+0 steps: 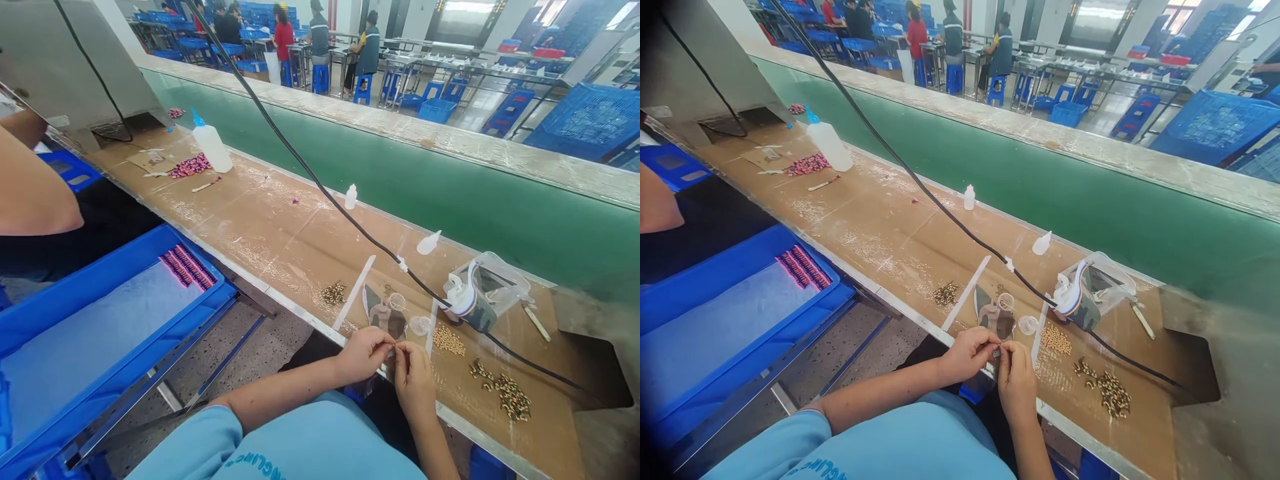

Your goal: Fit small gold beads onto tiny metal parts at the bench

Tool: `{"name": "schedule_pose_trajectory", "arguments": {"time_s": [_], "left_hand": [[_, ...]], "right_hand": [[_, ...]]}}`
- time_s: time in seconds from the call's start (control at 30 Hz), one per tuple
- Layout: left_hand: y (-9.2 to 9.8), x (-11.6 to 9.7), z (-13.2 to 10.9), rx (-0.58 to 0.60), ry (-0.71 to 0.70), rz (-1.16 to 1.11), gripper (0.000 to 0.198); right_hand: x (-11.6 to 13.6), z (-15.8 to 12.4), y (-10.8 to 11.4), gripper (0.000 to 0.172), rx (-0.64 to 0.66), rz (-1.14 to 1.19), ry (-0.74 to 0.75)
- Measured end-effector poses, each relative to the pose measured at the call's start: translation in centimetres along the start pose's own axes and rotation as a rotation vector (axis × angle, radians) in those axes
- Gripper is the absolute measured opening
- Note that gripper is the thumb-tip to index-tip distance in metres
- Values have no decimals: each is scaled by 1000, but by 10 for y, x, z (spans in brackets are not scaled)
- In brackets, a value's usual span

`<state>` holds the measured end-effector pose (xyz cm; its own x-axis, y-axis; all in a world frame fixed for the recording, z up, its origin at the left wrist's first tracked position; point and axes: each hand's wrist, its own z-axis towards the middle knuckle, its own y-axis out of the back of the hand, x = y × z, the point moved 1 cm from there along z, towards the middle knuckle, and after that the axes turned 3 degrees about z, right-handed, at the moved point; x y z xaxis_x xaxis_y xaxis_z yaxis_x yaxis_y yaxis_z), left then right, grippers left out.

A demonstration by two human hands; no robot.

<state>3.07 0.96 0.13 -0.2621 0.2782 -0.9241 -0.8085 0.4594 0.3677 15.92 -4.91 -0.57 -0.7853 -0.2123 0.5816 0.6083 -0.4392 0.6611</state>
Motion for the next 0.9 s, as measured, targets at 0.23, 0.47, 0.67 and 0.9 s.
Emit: {"name": "schedule_pose_trajectory", "arguments": {"time_s": [0.23, 0.47, 0.67, 0.9], "left_hand": [[0, -1, 0, -17, -7, 6, 18], [3, -7, 2, 9, 54, -31, 19], [3, -5, -2, -18, 46, -44, 18], [59, 8, -5, -287, -86, 248, 19]], "right_hand": [[1, 0, -1, 21, -2, -8, -6], [1, 1, 0, 22, -22, 34, -44], [0, 3, 3, 27, -32, 25, -54], [-5, 3, 4, 32, -17, 18, -79]]}}
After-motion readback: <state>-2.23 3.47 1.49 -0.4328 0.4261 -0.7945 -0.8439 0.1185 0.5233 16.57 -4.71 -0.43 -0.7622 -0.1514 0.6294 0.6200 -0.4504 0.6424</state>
